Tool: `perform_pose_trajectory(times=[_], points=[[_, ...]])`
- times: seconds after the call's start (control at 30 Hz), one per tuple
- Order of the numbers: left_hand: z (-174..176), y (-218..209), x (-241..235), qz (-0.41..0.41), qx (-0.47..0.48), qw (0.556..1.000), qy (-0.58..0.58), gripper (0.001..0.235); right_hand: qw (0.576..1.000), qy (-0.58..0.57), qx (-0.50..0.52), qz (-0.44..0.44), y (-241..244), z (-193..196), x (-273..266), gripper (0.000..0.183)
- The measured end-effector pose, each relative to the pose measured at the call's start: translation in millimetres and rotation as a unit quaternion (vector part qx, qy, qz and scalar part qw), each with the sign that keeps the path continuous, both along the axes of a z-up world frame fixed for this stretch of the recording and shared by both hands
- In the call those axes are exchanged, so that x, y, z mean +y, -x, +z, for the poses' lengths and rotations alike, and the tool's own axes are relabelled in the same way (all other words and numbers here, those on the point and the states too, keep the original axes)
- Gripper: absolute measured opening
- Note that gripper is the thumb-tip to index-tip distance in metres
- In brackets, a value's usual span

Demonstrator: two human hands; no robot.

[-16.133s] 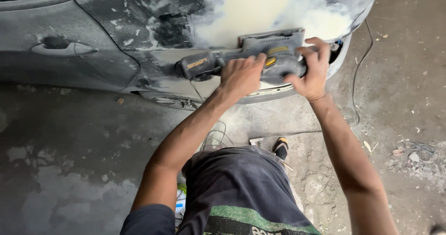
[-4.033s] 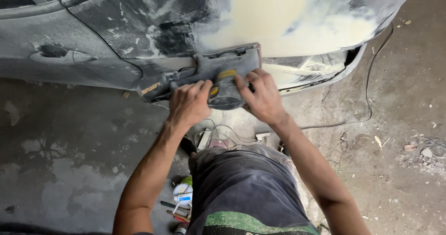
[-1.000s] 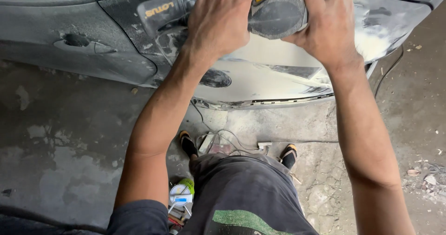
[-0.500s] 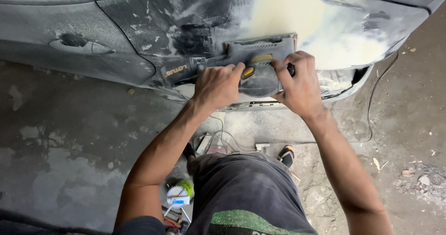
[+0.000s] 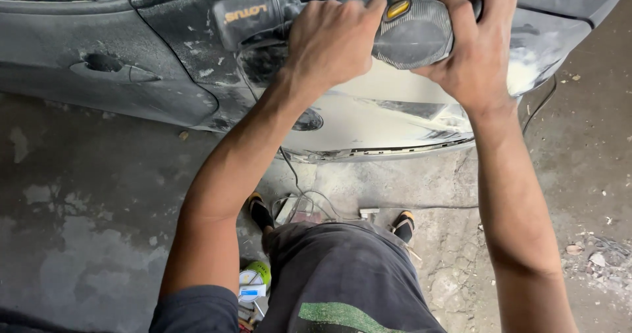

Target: The person uses an electric sander to smooth the surface of a car's front bumper and fender. They move the tool back and forth across the bodywork, generating dust, and briefly pause to wipe the area with their hand.

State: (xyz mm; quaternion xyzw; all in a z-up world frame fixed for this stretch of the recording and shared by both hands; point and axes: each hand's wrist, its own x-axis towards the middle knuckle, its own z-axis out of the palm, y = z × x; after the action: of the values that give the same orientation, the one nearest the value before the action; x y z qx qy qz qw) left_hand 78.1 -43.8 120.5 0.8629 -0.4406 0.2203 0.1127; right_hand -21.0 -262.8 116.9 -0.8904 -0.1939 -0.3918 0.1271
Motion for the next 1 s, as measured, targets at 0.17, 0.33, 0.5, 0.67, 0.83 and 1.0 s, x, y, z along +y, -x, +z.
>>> perform_pose_trajectory(times=[0.17,0.33,0.5,0.67,0.83,1.0], points=[[-20,14,-5,-0.009,0.028,0.999,-0.025,0.030,1.000,0.006,0.024,-0.019,17,-31,-10,0.076],[-63,40,0,-0.007,0.141,0.988,-0.064,0.027,0.997,0.010,0.066,-0.033,47,-61,-2,0.073],[-65,46,2,0.000,0.139,0.988,-0.060,0.023,0.996,0.001,0.077,-0.033,49,-64,0,0.074],[-30,19,-10,-0.005,0.082,0.996,-0.040,0.032,0.999,0.005,0.042,-0.012,19,-35,-15,0.080],[-1,8,-15,-0.014,0.007,1.000,-0.012,0.036,1.000,0.011,0.001,0.006,7,-3,-16,0.070],[-20,16,-13,-0.017,0.105,0.993,-0.051,0.027,0.999,0.017,0.045,-0.002,22,-25,-20,0.075]])
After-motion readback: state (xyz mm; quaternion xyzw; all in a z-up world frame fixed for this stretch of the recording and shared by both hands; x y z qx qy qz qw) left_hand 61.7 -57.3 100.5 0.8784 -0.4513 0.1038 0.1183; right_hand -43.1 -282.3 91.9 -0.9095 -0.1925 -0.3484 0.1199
